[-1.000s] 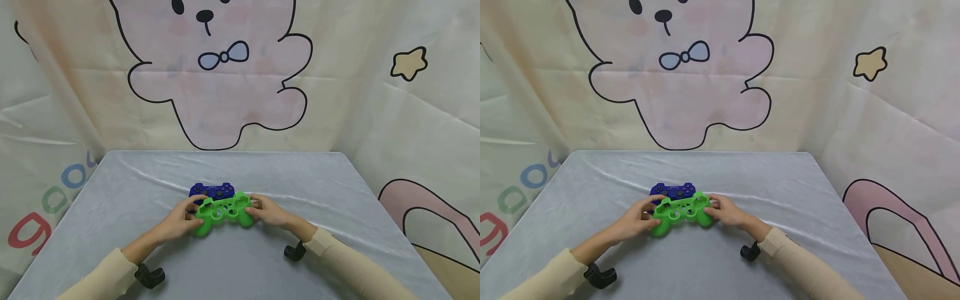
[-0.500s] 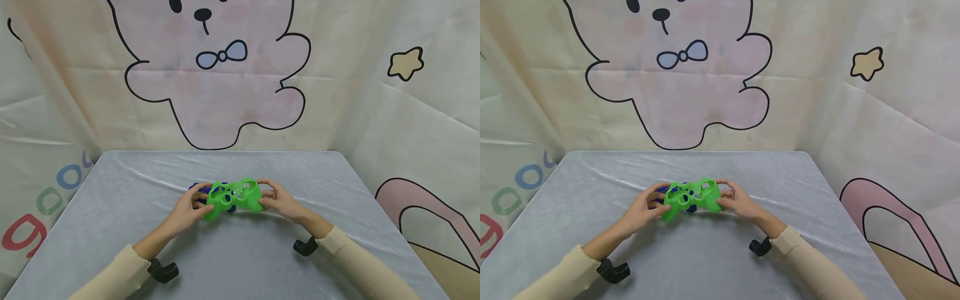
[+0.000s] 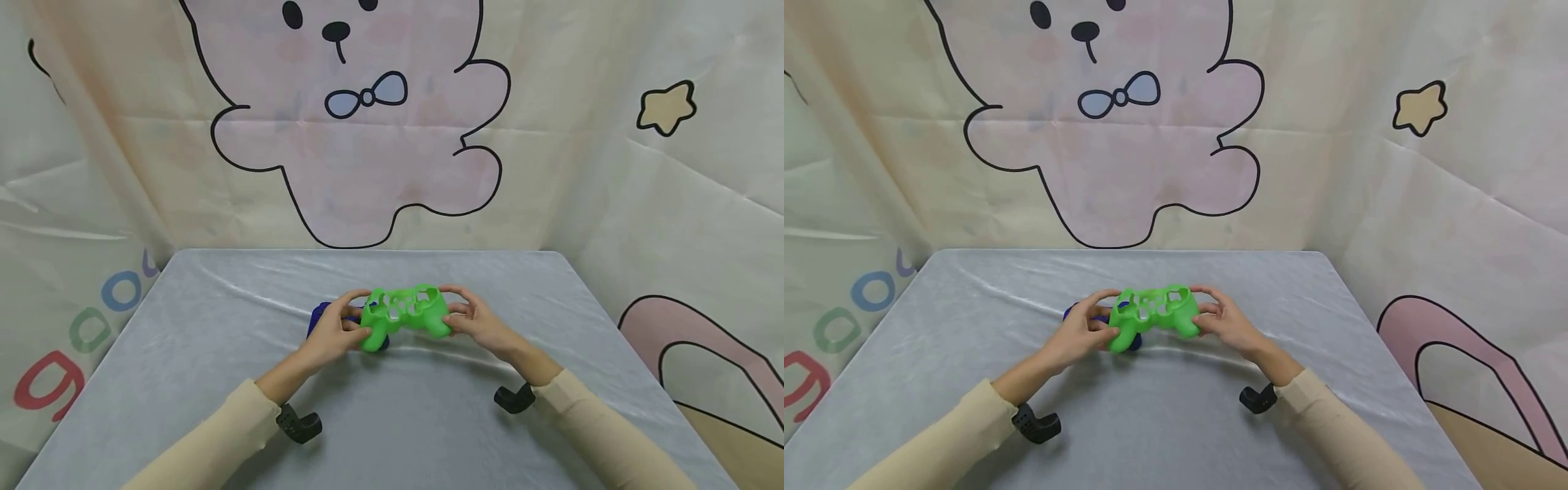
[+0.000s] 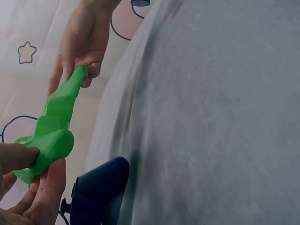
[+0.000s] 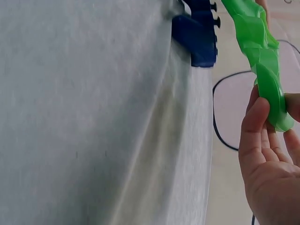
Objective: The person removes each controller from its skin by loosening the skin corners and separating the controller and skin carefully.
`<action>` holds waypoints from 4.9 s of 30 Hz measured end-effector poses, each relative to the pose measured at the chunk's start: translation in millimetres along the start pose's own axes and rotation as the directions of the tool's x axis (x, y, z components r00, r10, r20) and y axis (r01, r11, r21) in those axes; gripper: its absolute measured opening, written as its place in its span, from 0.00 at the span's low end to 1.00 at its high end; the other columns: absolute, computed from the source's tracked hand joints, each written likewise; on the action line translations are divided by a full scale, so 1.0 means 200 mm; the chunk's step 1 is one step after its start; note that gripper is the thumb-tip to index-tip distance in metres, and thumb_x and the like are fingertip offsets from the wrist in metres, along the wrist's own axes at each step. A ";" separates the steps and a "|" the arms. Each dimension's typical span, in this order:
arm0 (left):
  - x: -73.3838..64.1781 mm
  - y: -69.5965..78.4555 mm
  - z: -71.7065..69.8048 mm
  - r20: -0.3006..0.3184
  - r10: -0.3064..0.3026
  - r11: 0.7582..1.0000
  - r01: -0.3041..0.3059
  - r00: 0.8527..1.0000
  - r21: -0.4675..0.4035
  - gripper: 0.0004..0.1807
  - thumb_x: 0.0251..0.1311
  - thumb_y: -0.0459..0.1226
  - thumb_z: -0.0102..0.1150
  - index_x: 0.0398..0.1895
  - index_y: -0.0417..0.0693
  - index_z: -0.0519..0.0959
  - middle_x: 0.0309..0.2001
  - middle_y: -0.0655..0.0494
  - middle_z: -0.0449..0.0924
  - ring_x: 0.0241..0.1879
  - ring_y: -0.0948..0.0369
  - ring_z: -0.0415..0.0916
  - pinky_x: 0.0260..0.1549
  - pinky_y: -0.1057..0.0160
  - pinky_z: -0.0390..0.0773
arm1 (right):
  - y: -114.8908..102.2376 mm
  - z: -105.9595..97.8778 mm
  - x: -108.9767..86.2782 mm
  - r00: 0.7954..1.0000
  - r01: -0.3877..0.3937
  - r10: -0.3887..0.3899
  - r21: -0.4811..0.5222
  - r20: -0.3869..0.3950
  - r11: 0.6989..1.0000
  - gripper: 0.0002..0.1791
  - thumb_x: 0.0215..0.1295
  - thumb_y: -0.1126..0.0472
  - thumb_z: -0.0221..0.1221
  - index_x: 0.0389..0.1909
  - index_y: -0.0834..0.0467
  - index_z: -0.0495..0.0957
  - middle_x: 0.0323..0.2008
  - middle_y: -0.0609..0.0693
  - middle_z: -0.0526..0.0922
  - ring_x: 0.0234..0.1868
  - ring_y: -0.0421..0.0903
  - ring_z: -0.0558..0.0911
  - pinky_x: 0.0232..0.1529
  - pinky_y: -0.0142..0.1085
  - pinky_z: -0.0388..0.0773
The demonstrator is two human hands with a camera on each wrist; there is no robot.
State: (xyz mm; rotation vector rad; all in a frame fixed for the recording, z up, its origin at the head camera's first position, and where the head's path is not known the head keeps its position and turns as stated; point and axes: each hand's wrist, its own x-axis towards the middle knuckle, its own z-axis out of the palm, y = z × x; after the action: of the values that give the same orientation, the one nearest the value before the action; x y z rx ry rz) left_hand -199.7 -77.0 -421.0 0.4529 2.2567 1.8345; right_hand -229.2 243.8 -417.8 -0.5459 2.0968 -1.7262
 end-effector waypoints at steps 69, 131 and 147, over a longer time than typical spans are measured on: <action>0.46 0.08 0.72 -0.077 -0.191 0.982 0.189 0.979 -0.023 0.35 0.59 0.26 0.65 0.71 0.49 0.71 0.43 0.45 0.78 0.27 0.58 0.80 0.30 0.58 0.88 | 0.16 -0.53 -0.25 0.956 -0.185 0.139 -0.165 -0.259 0.969 0.38 0.74 0.62 0.57 0.78 0.65 0.51 0.62 0.70 0.74 0.45 0.29 0.82 0.50 0.37 0.85; 0.44 0.00 0.82 -0.101 -0.215 0.956 0.230 0.971 0.180 0.35 0.55 0.28 0.63 0.69 0.46 0.73 0.45 0.46 0.84 0.39 0.60 0.77 0.35 0.66 0.80 | 0.22 -0.54 -0.28 0.958 -0.231 0.099 -0.526 -0.268 0.819 0.32 0.75 0.61 0.56 0.72 0.73 0.60 0.62 0.81 0.70 0.61 0.76 0.75 0.46 0.46 0.85; 0.37 0.02 0.73 -0.059 -0.194 0.978 0.198 0.979 0.069 0.26 0.65 0.32 0.57 0.68 0.44 0.73 0.44 0.48 0.84 0.33 0.58 0.83 0.27 0.68 0.76 | 0.07 -0.46 -0.24 0.927 -0.159 -0.063 -0.540 -0.370 0.827 0.25 0.78 0.56 0.52 0.68 0.68 0.69 0.61 0.72 0.76 0.62 0.68 0.75 0.47 0.22 0.74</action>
State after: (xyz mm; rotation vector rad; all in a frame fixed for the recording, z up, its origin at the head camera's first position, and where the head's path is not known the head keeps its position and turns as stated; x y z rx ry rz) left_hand -218.9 84.6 -444.2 0.1875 2.3167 1.6878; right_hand -235.7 348.1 -413.0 -0.3174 2.8952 -1.2240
